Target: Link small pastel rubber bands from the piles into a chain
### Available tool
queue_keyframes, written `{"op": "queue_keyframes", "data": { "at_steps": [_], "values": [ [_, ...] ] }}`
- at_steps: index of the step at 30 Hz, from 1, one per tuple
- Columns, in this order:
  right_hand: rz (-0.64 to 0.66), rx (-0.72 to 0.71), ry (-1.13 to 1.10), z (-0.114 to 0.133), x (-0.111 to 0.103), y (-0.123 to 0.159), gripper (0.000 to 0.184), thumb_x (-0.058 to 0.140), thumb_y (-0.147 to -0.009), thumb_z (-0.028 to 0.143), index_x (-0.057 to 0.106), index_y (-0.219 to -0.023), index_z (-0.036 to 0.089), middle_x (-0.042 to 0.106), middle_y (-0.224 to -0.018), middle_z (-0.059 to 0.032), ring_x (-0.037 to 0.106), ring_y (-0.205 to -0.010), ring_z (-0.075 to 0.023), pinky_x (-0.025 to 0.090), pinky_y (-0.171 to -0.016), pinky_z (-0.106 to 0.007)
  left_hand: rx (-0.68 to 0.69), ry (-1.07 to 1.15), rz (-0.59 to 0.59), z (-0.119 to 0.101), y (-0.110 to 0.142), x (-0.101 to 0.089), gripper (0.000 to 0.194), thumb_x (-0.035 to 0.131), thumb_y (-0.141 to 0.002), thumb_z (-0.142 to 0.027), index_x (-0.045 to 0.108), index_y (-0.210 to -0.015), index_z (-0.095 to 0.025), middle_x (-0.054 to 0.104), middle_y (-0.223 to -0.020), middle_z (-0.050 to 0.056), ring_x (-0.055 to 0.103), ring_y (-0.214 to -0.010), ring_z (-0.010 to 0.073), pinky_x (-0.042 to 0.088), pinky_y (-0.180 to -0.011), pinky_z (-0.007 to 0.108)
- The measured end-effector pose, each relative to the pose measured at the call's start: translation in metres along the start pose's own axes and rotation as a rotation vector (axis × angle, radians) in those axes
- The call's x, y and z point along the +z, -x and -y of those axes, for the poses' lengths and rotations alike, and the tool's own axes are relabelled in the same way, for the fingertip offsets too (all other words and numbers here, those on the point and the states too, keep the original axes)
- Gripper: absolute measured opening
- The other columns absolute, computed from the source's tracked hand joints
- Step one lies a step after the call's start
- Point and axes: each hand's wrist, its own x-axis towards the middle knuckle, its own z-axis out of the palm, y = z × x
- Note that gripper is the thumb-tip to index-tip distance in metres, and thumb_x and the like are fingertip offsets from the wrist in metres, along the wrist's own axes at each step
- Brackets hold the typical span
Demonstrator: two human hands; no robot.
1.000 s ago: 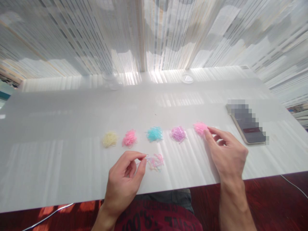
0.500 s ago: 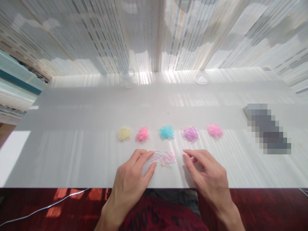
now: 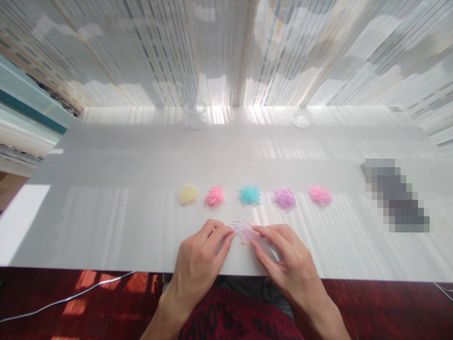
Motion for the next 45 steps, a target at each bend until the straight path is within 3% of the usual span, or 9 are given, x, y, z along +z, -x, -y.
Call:
{"op": "queue_keyframes", "data": {
  "at_steps": [4,8,17,24,30,35,39,42,45],
  "values": [
    [-0.023,0.028,-0.022,0.002,-0.005,-0.001,0.024,0.068,-0.096,0.017,0.068,-0.119,0.023,0.07,-0.096,-0.0048,0.069,-0.083,-0.0173,0.061,-0.075,-0.03,0.02,0.087,-0.007,0.0,0.0,-0.002,0.012,0.059,-0.103,-0.018,0.069,-0.108,-0.023,0.073,-0.1,0.002,0.072,-0.084,0.0143,0.055,-0.069,0.022],
    [-0.032,-0.006,-0.095,0.007,-0.005,-0.007,0.023,0.068,-0.096,0.017,0.068,-0.118,0.023,0.071,-0.096,-0.0041,0.069,-0.082,-0.0165,0.061,-0.075,-0.029,0.085,0.149,-0.014,0.001,-0.002,-0.002,0.016,0.061,-0.102,-0.012,0.068,-0.112,-0.023,0.074,-0.102,0.003,0.073,-0.091,0.015,0.057,-0.081,0.024],
    [0.033,-0.013,-0.167,0.011,0.004,-0.017,0.012,0.063,-0.1,0.015,0.069,-0.107,0.023,0.07,-0.093,-0.0021,0.067,-0.084,-0.0149,0.057,-0.077,-0.028,0.182,0.201,-0.071,0.001,-0.007,-0.003,0.023,0.067,-0.097,-0.005,0.067,-0.115,-0.019,0.075,-0.101,0.005,0.073,-0.092,0.0154,0.059,-0.082,0.025],
    [-0.007,-0.027,-0.176,0.008,0.002,-0.017,0.014,0.065,-0.098,0.012,0.068,-0.106,0.023,0.069,-0.09,-0.0013,0.065,-0.081,-0.0144,0.055,-0.074,-0.026,0.147,0.228,-0.08,0.001,-0.006,-0.003,0.023,0.068,-0.097,-0.007,0.067,-0.117,-0.019,0.077,-0.104,0.003,0.075,-0.094,0.0131,0.06,-0.087,0.022],
    [-0.019,-0.037,-0.173,0.007,0.001,-0.017,0.014,0.067,-0.097,0.012,0.068,-0.105,0.023,0.069,-0.089,-0.0006,0.064,-0.08,-0.0135,0.054,-0.074,-0.026,0.12,0.246,-0.081,0.0,-0.006,-0.002,0.022,0.068,-0.097,-0.008,0.068,-0.116,-0.02,0.078,-0.102,0.002,0.071,-0.08,0.0107,0.059,-0.078,0.021],
    [-0.029,-0.051,-0.173,0.008,0.0,-0.017,0.012,0.067,-0.097,0.012,0.069,-0.104,0.022,0.07,-0.088,-0.0004,0.064,-0.08,-0.0127,0.055,-0.073,-0.025,0.085,0.255,-0.076,0.001,-0.003,-0.003,0.022,0.068,-0.098,-0.012,0.068,-0.117,-0.021,0.076,-0.102,0.001,0.057,-0.062,0.0072,0.052,-0.062,0.02],
    [-0.175,0.027,-0.083,-0.001,-0.011,-0.019,0.01,0.069,-0.096,0.014,0.071,-0.101,0.022,0.071,-0.087,0.0002,0.063,-0.077,-0.0125,0.052,-0.069,-0.026,0.07,0.241,-0.059,0.003,-0.001,-0.004,0.021,0.068,-0.098,-0.014,0.067,-0.117,-0.022,0.076,-0.103,0.001,0.051,-0.057,0.0069,0.049,-0.057,0.02],
    [-0.362,0.12,0.028,-0.014,-0.022,-0.023,0.008,0.07,-0.095,0.017,0.073,-0.101,0.022,0.069,-0.084,0.0009,0.059,-0.071,-0.0125,0.049,-0.064,-0.027,0.101,0.222,-0.033,0.005,0.0,-0.005,0.018,0.067,-0.098,-0.014,0.067,-0.115,-0.022,0.076,-0.101,0.001,0.06,-0.064,0.0081,0.052,-0.062,0.02],
    [-0.453,0.16,0.113,-0.026,-0.028,-0.025,0.003,0.071,-0.095,0.021,0.074,-0.097,0.021,0.068,-0.081,0.0014,0.055,-0.066,-0.0116,0.047,-0.062,-0.028,0.135,0.197,0.001,0.009,0.003,-0.007,0.018,0.067,-0.099,-0.014,0.067,-0.114,-0.022,0.075,-0.099,0.001,0.07,-0.08,0.0116,0.055,-0.071,0.021]
  ]
}}
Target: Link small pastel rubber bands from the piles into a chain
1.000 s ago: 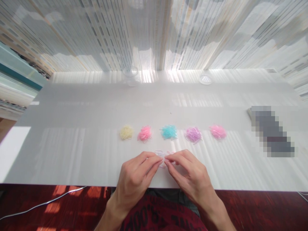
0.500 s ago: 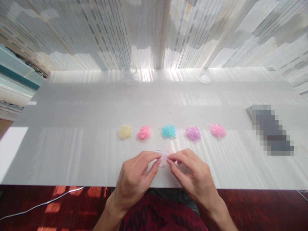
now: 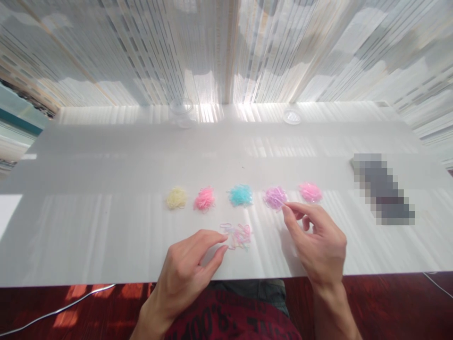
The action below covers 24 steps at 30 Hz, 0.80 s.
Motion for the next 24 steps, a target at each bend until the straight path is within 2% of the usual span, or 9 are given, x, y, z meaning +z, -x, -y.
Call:
{"op": "queue_keyframes", "data": {
  "at_steps": [3,10,17,24],
  "values": [
    [-0.025,0.032,0.045,-0.005,0.001,-0.001,0.004,0.072,-0.094,0.023,0.075,-0.094,0.021,0.068,-0.079,0.0019,0.053,-0.062,-0.0105,0.047,-0.061,-0.027,0.029,-0.044,0.046,0.003,0.003,-0.002,0.015,0.066,-0.099,-0.016,0.067,-0.113,-0.022,0.075,-0.1,0.002,0.072,-0.084,0.0138,0.056,-0.073,0.023],
    [-0.022,0.119,0.01,-0.002,0.007,0.002,0.007,0.072,-0.095,0.027,0.076,-0.092,0.022,0.068,-0.076,0.003,0.052,-0.059,-0.0097,0.046,-0.058,-0.026,0.04,-0.124,0.079,0.004,0.005,-0.001,0.008,0.063,-0.102,-0.019,0.069,-0.106,-0.023,0.071,-0.092,0.0,0.069,-0.07,0.0121,0.053,-0.068,0.024],
    [0.019,0.058,-0.045,0.001,0.004,0.001,0.005,0.071,-0.095,0.023,0.075,-0.097,0.021,0.071,-0.082,0.0013,0.058,-0.067,-0.0113,0.048,-0.061,-0.027,0.042,-0.14,0.077,0.003,0.0,0.001,0.012,0.058,-0.104,-0.019,0.069,-0.1,-0.022,0.07,-0.088,-0.001,0.068,-0.069,0.0117,0.05,-0.064,0.024],
    [0.044,0.04,-0.069,0.01,0.003,0.003,0.007,0.071,-0.095,0.023,0.075,-0.1,0.022,0.07,-0.081,0.0007,0.057,-0.066,-0.0125,0.049,-0.061,-0.029,0.039,-0.165,0.067,0.001,0.0,0.002,0.011,0.058,-0.104,-0.018,0.067,-0.099,-0.021,0.07,-0.087,-0.001,0.068,-0.068,0.0117,0.049,-0.064,0.023]
  ]
}}
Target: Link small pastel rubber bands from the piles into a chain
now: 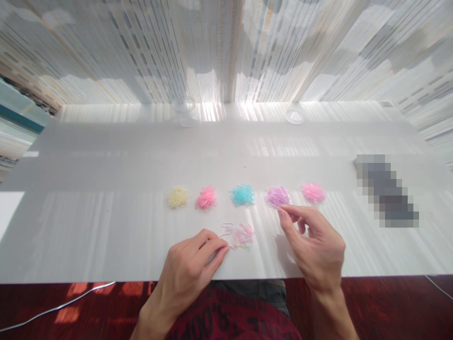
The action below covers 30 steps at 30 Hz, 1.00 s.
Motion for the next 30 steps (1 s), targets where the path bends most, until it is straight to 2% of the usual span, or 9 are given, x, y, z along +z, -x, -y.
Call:
{"op": "queue_keyframes", "data": {
  "at_steps": [4,8,12,19,22,26,30],
  "values": [
    [-0.035,-0.01,0.026,-0.003,0.002,-0.004,0.007,0.07,-0.095,0.025,0.075,-0.098,0.022,0.07,-0.08,0.0001,0.058,-0.066,-0.0135,0.049,-0.06,-0.03,-0.003,0.008,0.01,0.001,0.001,-0.002,0.011,0.057,-0.104,-0.018,0.067,-0.101,-0.021,0.07,-0.088,0.0,0.068,-0.069,0.0121,0.05,-0.066,0.024],
    [-0.107,0.059,0.109,-0.014,0.003,-0.016,0.009,0.072,-0.094,0.029,0.077,-0.093,0.022,0.071,-0.08,-0.0002,0.058,-0.063,-0.0129,0.048,-0.059,-0.029,0.003,0.011,0.039,0.001,0.001,-0.003,0.012,0.056,-0.105,-0.017,0.067,-0.102,-0.022,0.069,-0.089,-0.001,0.067,-0.069,0.0121,0.049,-0.065,0.024],
    [-0.083,0.106,0.12,-0.021,0.003,-0.022,0.012,0.074,-0.093,0.033,0.079,-0.097,0.023,0.072,-0.082,-0.0002,0.059,-0.064,-0.0131,0.049,-0.06,-0.029,0.008,-0.02,0.039,0.001,0.001,-0.002,0.012,0.054,-0.106,-0.017,0.064,-0.101,-0.021,0.069,-0.09,0.0,0.067,-0.069,0.0131,0.048,-0.065,0.025],
    [-0.054,0.073,0.12,-0.011,-0.005,-0.005,0.011,0.07,-0.095,0.029,0.077,-0.098,0.022,0.071,-0.082,-0.0004,0.059,-0.064,-0.0129,0.05,-0.06,-0.028,-0.085,0.116,0.047,0.0,0.003,-0.006,0.012,0.051,-0.106,-0.016,0.061,-0.101,-0.021,0.067,-0.09,0.001,0.065,-0.07,0.0116,0.048,-0.06,0.021],
    [0.044,0.022,0.024,0.003,-0.005,0.007,0.01,0.067,-0.097,0.024,0.076,-0.101,0.023,0.072,-0.084,-0.0012,0.062,-0.067,-0.0136,0.053,-0.061,-0.028,-0.112,0.184,0.047,-0.003,0.001,-0.006,0.009,0.052,-0.106,-0.017,0.06,-0.103,-0.022,0.069,-0.09,0.0,0.06,-0.063,0.01,0.048,-0.059,0.021],
    [0.299,-0.105,-0.176,0.02,0.005,0.021,0.017,0.068,-0.096,0.021,0.073,-0.112,0.024,0.075,-0.091,-0.003,0.068,-0.076,-0.0157,0.058,-0.066,-0.028,-0.094,0.247,0.02,-0.007,-0.003,-0.003,0.008,0.056,-0.105,-0.018,0.063,-0.106,-0.022,0.071,-0.092,0.0,0.055,-0.058,0.0089,0.048,-0.058,0.021],
    [0.399,-0.171,-0.294,0.028,0.016,0.027,0.02,0.067,-0.097,0.017,0.07,-0.115,0.024,0.075,-0.092,-0.0023,0.07,-0.08,-0.0153,0.061,-0.074,-0.028,-0.11,0.302,-0.043,-0.008,-0.004,0.0,0.01,0.06,-0.102,-0.016,0.065,-0.107,-0.023,0.072,-0.094,0.0,0.049,-0.054,0.0075,0.046,-0.054,0.02]
  ]
}}
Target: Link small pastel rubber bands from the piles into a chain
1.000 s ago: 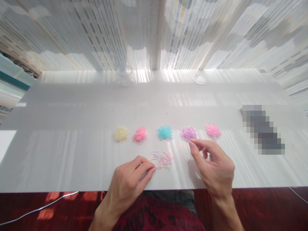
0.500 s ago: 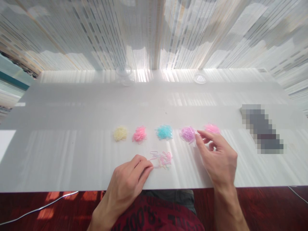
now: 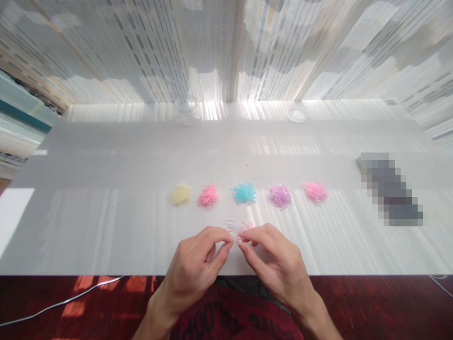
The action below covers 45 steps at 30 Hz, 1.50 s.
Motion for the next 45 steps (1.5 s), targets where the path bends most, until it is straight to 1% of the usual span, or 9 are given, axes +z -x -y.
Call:
{"op": "queue_keyframes", "data": {
  "at_steps": [4,8,13,24,26,31,33,39,45],
  "values": [
    [0.012,0.001,-0.015,0.0,0.003,-0.001,0.017,0.066,-0.097,0.012,0.07,-0.108,0.023,0.074,-0.088,-0.0008,0.069,-0.078,-0.0141,0.06,-0.073,-0.026,-0.027,0.016,-0.024,-0.001,0.003,-0.001,0.01,0.063,-0.101,-0.015,0.065,-0.107,-0.023,0.073,-0.092,-0.001,0.046,-0.052,0.0067,0.044,-0.052,0.02],
    [0.006,0.002,-0.004,0.001,0.001,-0.002,0.015,0.068,-0.095,0.015,0.07,-0.108,0.023,0.074,-0.087,-0.0008,0.069,-0.076,-0.0141,0.06,-0.071,-0.026,-0.056,0.055,-0.047,-0.003,0.005,-0.002,0.008,0.064,-0.1,-0.015,0.065,-0.105,-0.022,0.073,-0.09,-0.001,0.046,-0.052,0.0063,0.043,-0.05,0.019],
    [-0.007,0.025,0.025,0.003,-0.002,-0.004,0.007,0.067,-0.096,0.018,0.07,-0.099,0.024,0.073,-0.08,0.0001,0.069,-0.072,-0.0143,0.059,-0.068,-0.026,-0.073,0.081,-0.054,-0.002,0.005,-0.001,0.006,0.065,-0.1,-0.017,0.066,-0.104,-0.021,0.074,-0.091,0.002,0.048,-0.053,0.0064,0.044,-0.049,0.019],
    [-0.048,0.016,0.068,-0.002,-0.006,-0.006,0.009,0.069,-0.094,0.015,0.071,-0.097,0.023,0.072,-0.081,0.0014,0.067,-0.072,-0.0122,0.055,-0.065,-0.023,-0.049,0.054,-0.076,-0.002,0.004,-0.004,0.013,0.065,-0.098,-0.013,0.064,-0.107,-0.022,0.072,-0.094,0.0,0.047,-0.055,0.0062,0.046,-0.052,0.018],
    [-0.1,0.059,0.127,-0.005,-0.015,-0.008,0.007,0.07,-0.094,0.017,0.072,-0.096,0.023,0.073,-0.082,0.0014,0.066,-0.071,-0.0121,0.053,-0.063,-0.024,-0.048,0.031,-0.077,0.0,0.004,-0.004,0.014,0.065,-0.097,-0.013,0.063,-0.107,-0.023,0.071,-0.094,0.0,0.047,-0.055,0.0065,0.046,-0.052,0.019],
    [-0.429,0.232,0.344,-0.028,-0.047,-0.022,0.007,0.072,-0.093,0.029,0.076,-0.095,0.024,0.071,-0.078,0.0014,0.057,-0.062,-0.0124,0.05,-0.062,-0.027,-0.04,-0.028,-0.063,0.004,0.005,-0.006,0.014,0.064,-0.097,-0.013,0.063,-0.107,-0.023,0.069,-0.093,-0.002,0.045,-0.054,0.0068,0.044,-0.053,0.02],
    [-0.49,0.288,0.379,-0.038,-0.057,-0.03,0.01,0.073,-0.091,0.032,0.077,-0.092,0.023,0.073,-0.08,0.0002,0.058,-0.062,-0.0128,0.049,-0.062,-0.028,-0.035,-0.042,-0.051,0.005,0.005,-0.005,0.014,0.064,-0.098,-0.014,0.063,-0.107,-0.024,0.069,-0.092,-0.002,0.044,-0.054,0.0071,0.044,-0.053,0.02],
    [-0.321,0.355,0.442,-0.052,-0.066,-0.04,0.017,0.074,-0.089,0.04,0.08,-0.091,0.024,0.075,-0.08,-0.0004,0.057,-0.062,-0.0141,0.048,-0.065,-0.03,-0.037,-0.026,-0.034,0.006,0.006,-0.004,0.013,0.063,-0.099,-0.013,0.063,-0.107,-0.024,0.069,-0.095,-0.002,0.042,-0.054,0.0075,0.043,-0.054,0.021],
    [-0.385,0.334,0.471,-0.039,-0.063,-0.023,0.014,0.068,-0.095,0.035,0.078,-0.095,0.024,0.072,-0.08,0.0014,0.052,-0.058,-0.0114,0.045,-0.062,-0.027,-0.013,-0.102,-0.033,0.007,0.004,-0.007,0.013,0.063,-0.099,-0.013,0.064,-0.106,-0.023,0.071,-0.097,0.0,0.048,-0.057,0.0083,0.045,-0.056,0.021]
  ]
}}
